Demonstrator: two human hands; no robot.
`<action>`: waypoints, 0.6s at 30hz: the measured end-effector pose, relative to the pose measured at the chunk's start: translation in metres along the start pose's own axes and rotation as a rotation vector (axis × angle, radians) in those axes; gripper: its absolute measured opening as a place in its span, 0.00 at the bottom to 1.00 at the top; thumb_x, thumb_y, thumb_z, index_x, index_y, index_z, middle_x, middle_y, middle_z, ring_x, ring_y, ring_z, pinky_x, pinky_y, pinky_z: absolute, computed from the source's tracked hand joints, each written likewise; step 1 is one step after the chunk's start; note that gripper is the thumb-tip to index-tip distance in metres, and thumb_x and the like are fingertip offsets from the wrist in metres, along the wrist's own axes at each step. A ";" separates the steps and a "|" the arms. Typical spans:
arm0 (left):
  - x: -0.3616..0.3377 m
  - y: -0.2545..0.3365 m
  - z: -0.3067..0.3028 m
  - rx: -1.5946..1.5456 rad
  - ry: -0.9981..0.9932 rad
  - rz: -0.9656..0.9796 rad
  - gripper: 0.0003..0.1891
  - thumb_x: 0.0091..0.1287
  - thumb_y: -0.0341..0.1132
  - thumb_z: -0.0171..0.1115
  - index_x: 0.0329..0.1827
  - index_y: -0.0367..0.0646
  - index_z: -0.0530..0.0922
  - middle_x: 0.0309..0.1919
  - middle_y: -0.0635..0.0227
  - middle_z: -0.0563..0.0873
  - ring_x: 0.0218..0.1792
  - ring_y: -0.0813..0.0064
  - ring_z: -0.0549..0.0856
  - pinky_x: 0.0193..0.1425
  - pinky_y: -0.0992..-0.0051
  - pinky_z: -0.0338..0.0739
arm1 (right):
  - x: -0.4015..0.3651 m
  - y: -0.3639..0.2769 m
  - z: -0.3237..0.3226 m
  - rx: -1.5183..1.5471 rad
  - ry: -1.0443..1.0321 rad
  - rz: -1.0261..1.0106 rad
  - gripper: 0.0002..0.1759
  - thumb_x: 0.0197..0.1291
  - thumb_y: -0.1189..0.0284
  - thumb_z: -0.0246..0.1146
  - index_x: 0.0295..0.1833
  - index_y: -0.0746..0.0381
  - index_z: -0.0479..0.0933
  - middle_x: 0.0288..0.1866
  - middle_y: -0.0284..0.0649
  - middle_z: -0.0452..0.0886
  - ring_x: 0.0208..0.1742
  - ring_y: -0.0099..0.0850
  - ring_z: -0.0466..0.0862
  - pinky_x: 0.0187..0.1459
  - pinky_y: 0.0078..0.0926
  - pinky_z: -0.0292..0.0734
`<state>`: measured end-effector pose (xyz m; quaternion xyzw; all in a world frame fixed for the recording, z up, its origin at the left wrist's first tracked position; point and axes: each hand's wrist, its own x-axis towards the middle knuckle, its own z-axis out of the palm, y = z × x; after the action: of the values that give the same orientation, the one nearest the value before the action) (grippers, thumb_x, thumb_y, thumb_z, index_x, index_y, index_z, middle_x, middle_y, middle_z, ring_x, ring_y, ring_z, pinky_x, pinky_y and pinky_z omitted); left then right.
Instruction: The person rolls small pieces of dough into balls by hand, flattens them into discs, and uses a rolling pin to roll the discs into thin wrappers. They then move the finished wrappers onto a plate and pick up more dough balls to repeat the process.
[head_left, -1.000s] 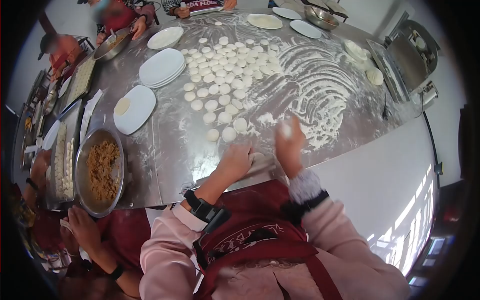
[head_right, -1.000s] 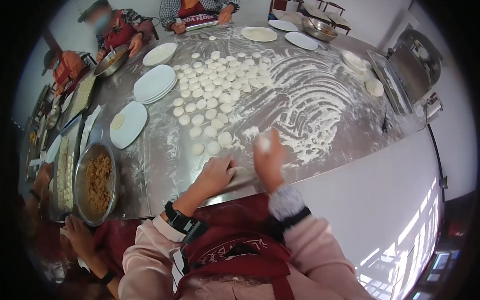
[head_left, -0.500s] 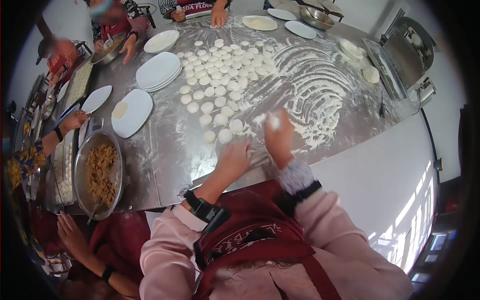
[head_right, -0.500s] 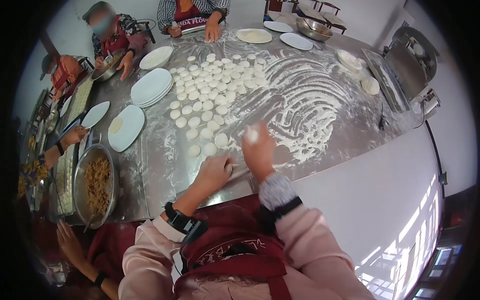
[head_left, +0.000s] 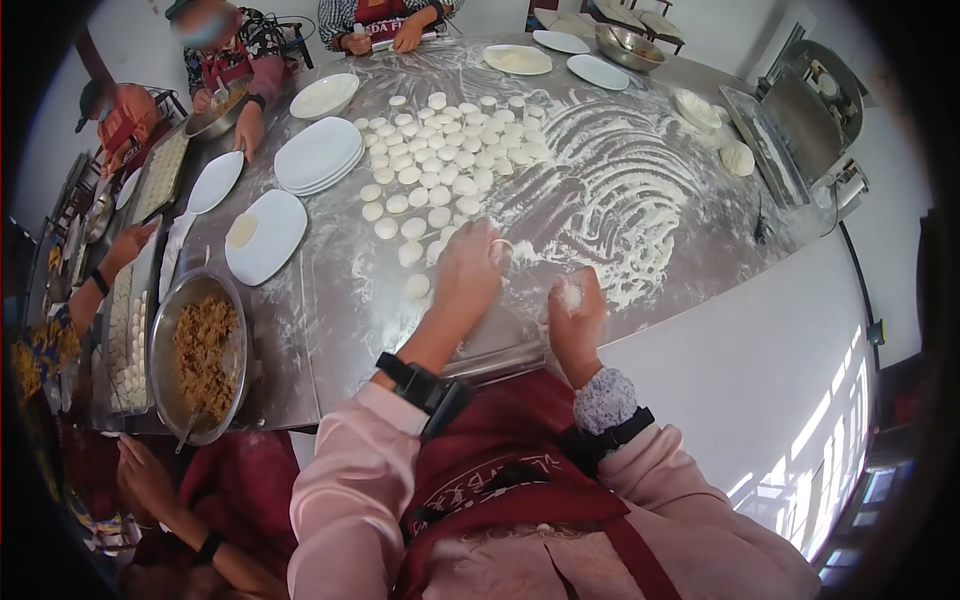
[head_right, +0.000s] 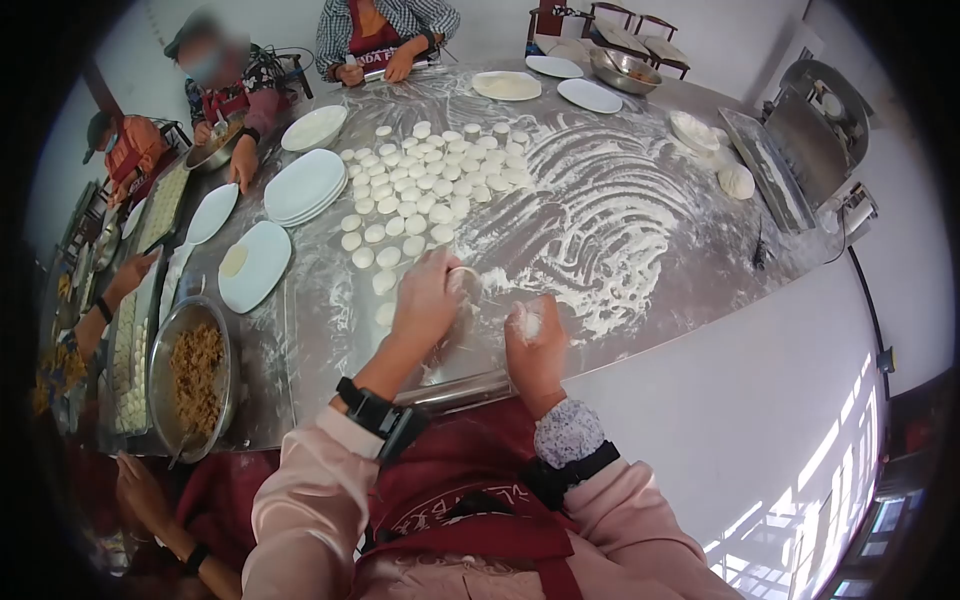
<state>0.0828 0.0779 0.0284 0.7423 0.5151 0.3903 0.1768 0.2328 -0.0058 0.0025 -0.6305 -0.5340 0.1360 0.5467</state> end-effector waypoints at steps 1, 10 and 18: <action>-0.001 -0.006 0.012 -0.001 0.008 0.002 0.08 0.67 0.33 0.59 0.43 0.38 0.78 0.39 0.52 0.84 0.42 0.46 0.83 0.50 0.54 0.76 | 0.003 0.001 0.003 0.018 -0.002 0.004 0.09 0.65 0.72 0.64 0.41 0.65 0.72 0.29 0.51 0.79 0.30 0.51 0.81 0.35 0.42 0.75; -0.059 -0.021 -0.028 -0.082 -0.422 0.086 0.08 0.66 0.30 0.62 0.43 0.36 0.78 0.34 0.57 0.85 0.36 0.52 0.85 0.43 0.61 0.80 | 0.005 -0.004 0.006 0.030 0.018 -0.033 0.08 0.65 0.74 0.63 0.40 0.65 0.71 0.27 0.46 0.76 0.29 0.39 0.76 0.33 0.36 0.73; -0.065 -0.043 -0.021 -0.074 -0.329 -0.226 0.07 0.63 0.28 0.66 0.40 0.35 0.80 0.32 0.56 0.87 0.32 0.62 0.88 0.39 0.67 0.81 | 0.002 -0.005 -0.001 0.021 0.014 -0.043 0.09 0.65 0.72 0.64 0.41 0.66 0.72 0.27 0.51 0.79 0.29 0.51 0.81 0.34 0.41 0.75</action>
<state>0.0295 0.0343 -0.0129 0.7265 0.5445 0.2600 0.3286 0.2318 -0.0054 0.0077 -0.6141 -0.5422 0.1255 0.5596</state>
